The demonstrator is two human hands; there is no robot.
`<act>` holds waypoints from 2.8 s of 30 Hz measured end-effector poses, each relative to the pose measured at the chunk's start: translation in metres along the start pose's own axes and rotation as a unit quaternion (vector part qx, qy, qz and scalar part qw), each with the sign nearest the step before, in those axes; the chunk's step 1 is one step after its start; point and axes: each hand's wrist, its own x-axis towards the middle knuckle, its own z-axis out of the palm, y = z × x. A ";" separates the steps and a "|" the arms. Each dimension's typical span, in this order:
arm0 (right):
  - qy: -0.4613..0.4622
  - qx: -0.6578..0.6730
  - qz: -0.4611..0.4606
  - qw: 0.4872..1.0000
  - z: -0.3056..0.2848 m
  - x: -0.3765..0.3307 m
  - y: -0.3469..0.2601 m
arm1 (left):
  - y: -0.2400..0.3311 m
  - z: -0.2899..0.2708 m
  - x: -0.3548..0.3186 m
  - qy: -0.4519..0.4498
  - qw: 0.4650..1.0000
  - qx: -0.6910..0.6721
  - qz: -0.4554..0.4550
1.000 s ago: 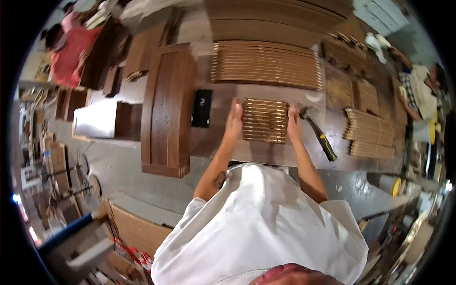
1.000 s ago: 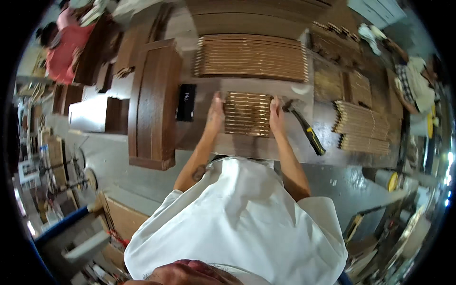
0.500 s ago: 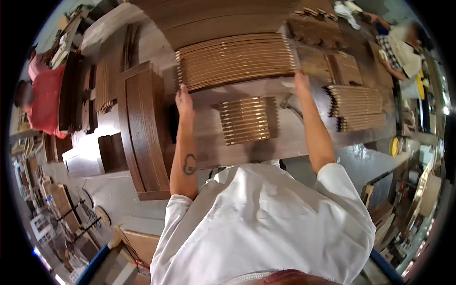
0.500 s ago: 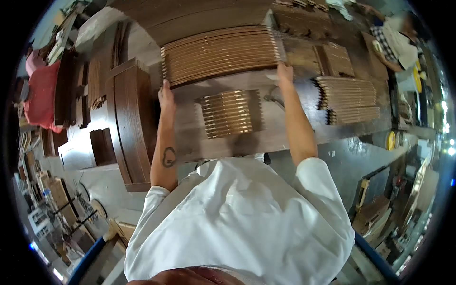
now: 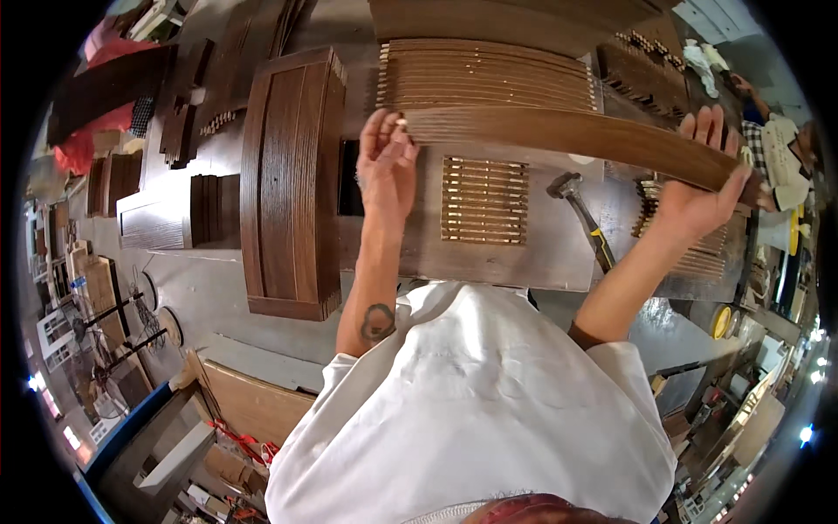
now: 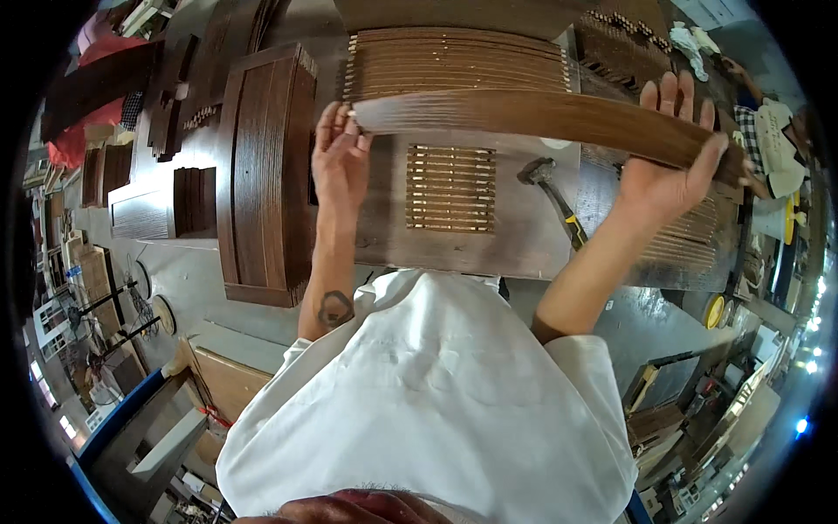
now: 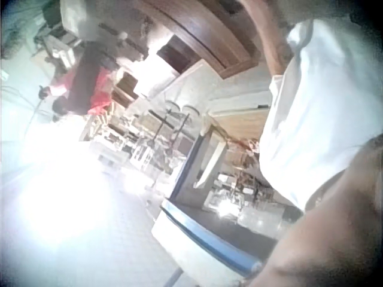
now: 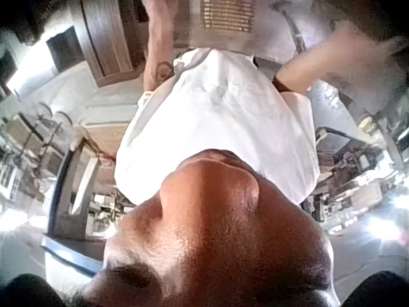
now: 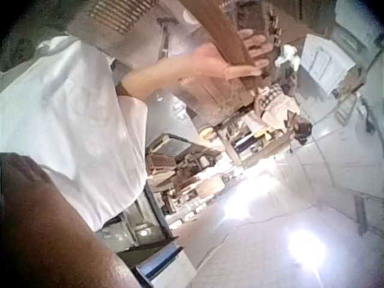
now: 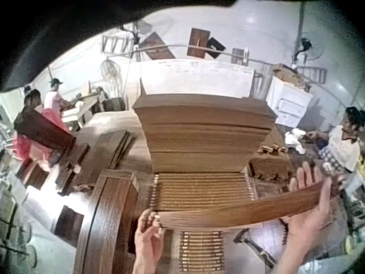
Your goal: The person assembles wooden furniture parts by fitting panels and dowels together by hand and tapping the pieces into place with a hammer.
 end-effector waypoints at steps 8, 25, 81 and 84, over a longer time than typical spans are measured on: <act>-0.204 -0.089 -0.080 0.972 0.061 0.021 -0.051 | -0.065 -0.111 -0.001 -0.127 0.952 0.276 0.039; -0.416 -0.005 0.146 0.897 0.077 -0.001 0.085 | -0.084 -0.108 -0.012 -0.121 0.722 0.664 0.153; -0.553 -0.024 0.072 0.830 0.154 -0.059 0.047 | -0.067 -0.158 -0.073 -0.062 0.703 0.688 0.171; -0.525 0.008 0.040 0.850 0.175 -0.052 0.040 | -0.070 -0.156 -0.068 -0.067 0.700 0.683 0.201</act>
